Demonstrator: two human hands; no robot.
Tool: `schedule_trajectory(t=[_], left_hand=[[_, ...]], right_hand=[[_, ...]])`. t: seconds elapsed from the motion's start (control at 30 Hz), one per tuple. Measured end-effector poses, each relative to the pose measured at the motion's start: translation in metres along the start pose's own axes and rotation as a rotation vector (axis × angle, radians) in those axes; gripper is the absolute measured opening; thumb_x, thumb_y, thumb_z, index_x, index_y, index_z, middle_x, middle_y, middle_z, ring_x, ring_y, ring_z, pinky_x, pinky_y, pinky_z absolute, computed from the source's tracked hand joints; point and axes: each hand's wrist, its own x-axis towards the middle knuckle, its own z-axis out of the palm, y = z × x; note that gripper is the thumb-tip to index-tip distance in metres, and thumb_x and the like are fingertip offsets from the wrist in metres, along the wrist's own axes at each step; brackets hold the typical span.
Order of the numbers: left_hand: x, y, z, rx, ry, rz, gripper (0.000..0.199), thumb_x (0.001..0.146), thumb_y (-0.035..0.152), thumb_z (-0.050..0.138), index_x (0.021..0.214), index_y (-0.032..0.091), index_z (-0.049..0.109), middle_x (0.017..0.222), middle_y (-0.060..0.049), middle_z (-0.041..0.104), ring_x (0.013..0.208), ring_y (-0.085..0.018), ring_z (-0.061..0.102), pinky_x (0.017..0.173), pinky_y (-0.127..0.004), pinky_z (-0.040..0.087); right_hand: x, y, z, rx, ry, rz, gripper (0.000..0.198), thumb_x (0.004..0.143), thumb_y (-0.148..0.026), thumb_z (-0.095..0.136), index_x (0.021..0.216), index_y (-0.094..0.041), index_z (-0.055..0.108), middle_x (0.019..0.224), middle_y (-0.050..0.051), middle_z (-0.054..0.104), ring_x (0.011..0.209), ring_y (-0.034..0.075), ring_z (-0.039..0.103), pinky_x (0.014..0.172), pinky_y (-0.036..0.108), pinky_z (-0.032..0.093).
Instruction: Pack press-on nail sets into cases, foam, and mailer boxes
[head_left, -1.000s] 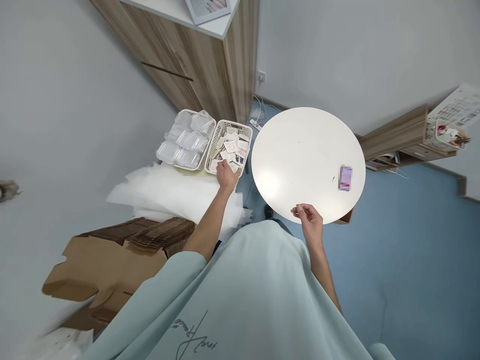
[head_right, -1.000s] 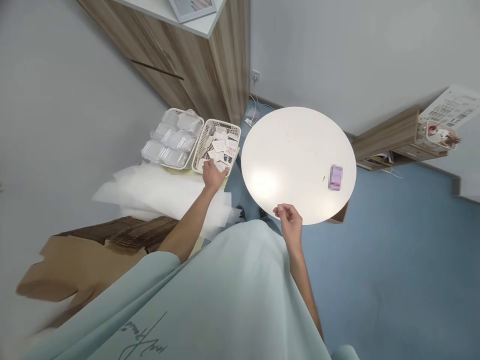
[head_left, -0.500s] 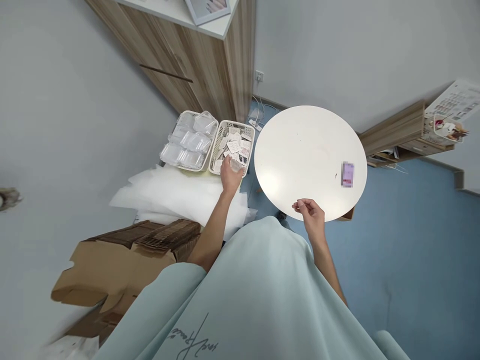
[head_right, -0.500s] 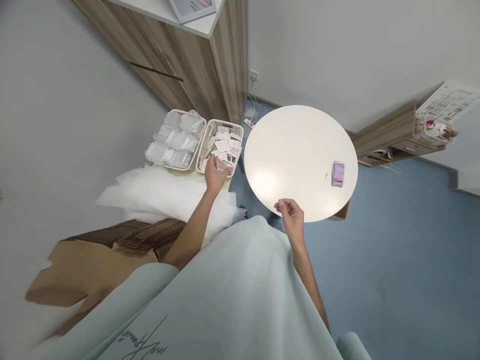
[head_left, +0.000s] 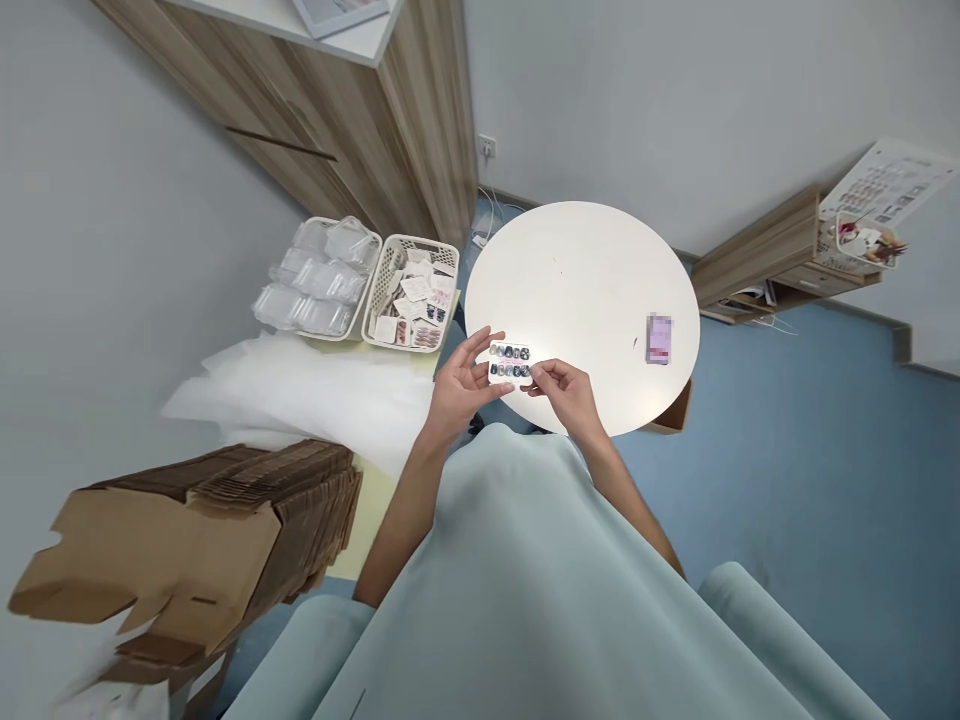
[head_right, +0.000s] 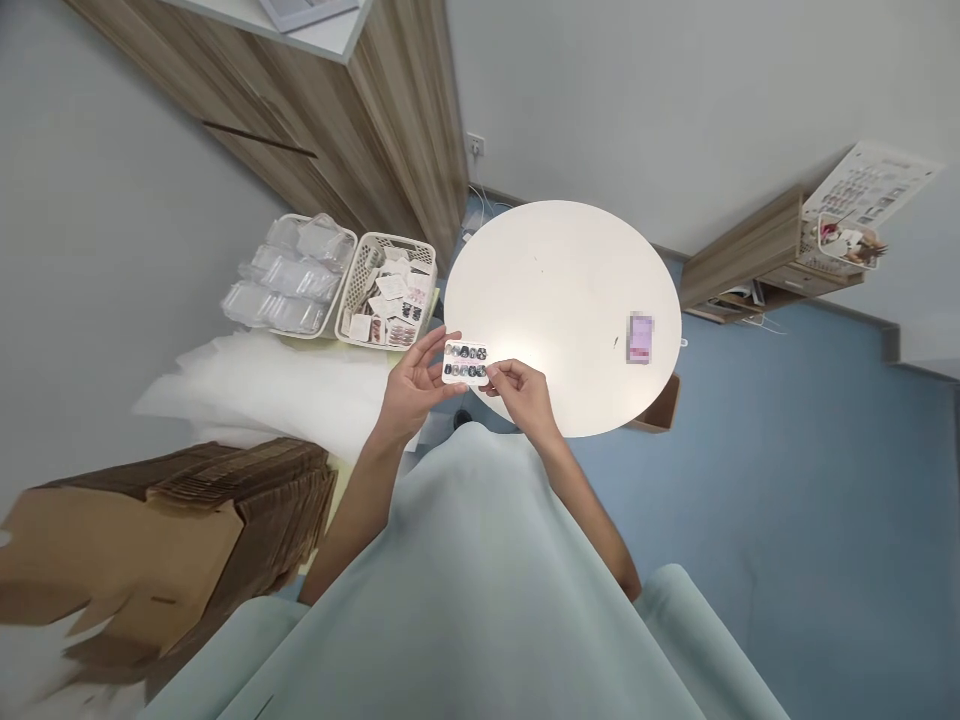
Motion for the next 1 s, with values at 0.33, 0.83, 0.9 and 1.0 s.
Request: schedule_trajectory(t=[0.33,0.83,0.9,1.0], left_hand=[[-0.004,0.024,0.041,0.057,-0.070,0.056,0.105,0.071,0.048,0.104,0.162,0.035,0.053,0.169,-0.014,0.055,0.150,-0.038,0.059,0.115,-0.048,0.060],[0.004,0.034,0.071,0.325,-0.096,0.223,0.058,0.086,0.035,0.090,0.140,0.029,0.068,0.143,-0.010,0.066,0.137,-0.031,0.064,0.116,-0.047,0.058],[0.006,0.035,0.070,0.464,-0.093,0.290,0.057,0.088,0.030,0.086,0.142,0.030,0.067,0.141,-0.009,0.063,0.136,-0.030,0.064,0.115,-0.047,0.059],[0.008,0.035,0.068,0.608,-0.111,0.373,0.059,0.091,0.024,0.080,0.147,0.030,0.063,0.140,-0.010,0.061,0.134,-0.028,0.063,0.113,-0.048,0.061]], right_hand=[[-0.019,-0.016,-0.040,0.155,-0.097,0.074,0.052,0.080,-0.074,0.087,0.085,-0.025,0.074,0.082,0.000,0.072,0.079,0.021,0.077,0.084,0.037,0.066],[-0.032,-0.027,-0.055,0.068,0.052,-0.037,0.045,0.087,-0.069,0.083,0.089,-0.025,0.077,0.080,0.002,0.071,0.073,0.019,0.069,0.075,0.036,0.060],[-0.038,-0.034,-0.056,0.010,0.071,-0.090,0.044,0.089,-0.068,0.081,0.089,-0.025,0.076,0.083,0.002,0.072,0.071,0.018,0.068,0.072,0.035,0.059],[-0.045,-0.041,-0.054,-0.076,0.071,-0.138,0.040,0.090,-0.063,0.082,0.087,-0.025,0.075,0.088,0.002,0.074,0.073,0.017,0.067,0.074,0.034,0.059]])
